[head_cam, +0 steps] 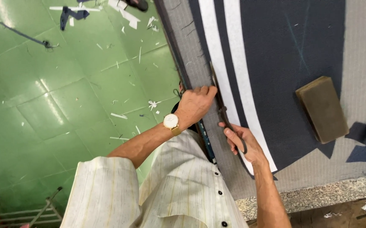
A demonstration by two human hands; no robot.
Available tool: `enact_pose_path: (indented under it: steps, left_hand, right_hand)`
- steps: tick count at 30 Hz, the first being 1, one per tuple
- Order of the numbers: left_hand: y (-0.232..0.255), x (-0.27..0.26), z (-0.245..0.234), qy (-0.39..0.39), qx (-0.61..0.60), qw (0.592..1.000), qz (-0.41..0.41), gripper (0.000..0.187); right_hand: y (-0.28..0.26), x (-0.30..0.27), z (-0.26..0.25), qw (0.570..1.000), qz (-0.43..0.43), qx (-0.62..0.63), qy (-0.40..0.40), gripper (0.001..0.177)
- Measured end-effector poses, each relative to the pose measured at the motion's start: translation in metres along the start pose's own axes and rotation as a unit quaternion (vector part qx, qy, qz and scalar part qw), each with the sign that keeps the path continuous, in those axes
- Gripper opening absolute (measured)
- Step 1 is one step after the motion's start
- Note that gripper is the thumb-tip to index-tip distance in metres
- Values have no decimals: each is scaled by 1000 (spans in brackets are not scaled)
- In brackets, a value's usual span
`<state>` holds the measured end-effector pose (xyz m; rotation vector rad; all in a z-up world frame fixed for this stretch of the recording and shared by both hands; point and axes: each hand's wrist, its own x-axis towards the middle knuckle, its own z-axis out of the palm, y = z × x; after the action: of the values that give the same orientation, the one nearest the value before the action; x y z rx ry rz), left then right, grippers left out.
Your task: The person uses shears to cut two long white strips from a dark fabric laid on a work table. They trim the edges, reposition the strips, and briefly use an iron to press one strip before continuing to trim the second strip.
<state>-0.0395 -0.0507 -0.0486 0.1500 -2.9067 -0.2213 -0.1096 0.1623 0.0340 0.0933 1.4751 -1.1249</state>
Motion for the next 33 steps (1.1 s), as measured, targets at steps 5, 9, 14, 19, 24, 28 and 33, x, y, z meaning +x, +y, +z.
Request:
enact_pose_path:
  steps: [5, 9, 14, 19, 24, 28, 33]
  left_hand:
    - [-5, 15, -31, -17, -77, 996, -34, 7]
    - [-8, 18, -43, -41, -177, 980, -80, 11]
    - [-10, 14, -36, -63, -214, 969, -105, 10]
    - [-11, 15, -38, -65, -224, 966, -109, 8]
    - [-11, 15, -36, -83, -222, 965, -112, 9]
    - [-11, 17, -41, -85, -233, 962, -114, 9]
    - [-12, 20, -48, -89, -233, 962, -114, 9]
  right_hand:
    - [-2, 0, -1, 1000, 4, 7, 0, 42]
    - [-3, -2, 0, 1000, -1, 17, -7, 41]
    - [-3, 0, -2, 999, 5, 32, -12, 43]
    - [-6, 4, 0, 1000, 6, 26, -8, 42]
    - [-11, 5, 3, 1000, 11, 27, -4, 42]
    - [-7, 8, 3, 1000, 9, 22, 2, 42]
    - [-11, 6, 4, 1000, 10, 10, 13, 41]
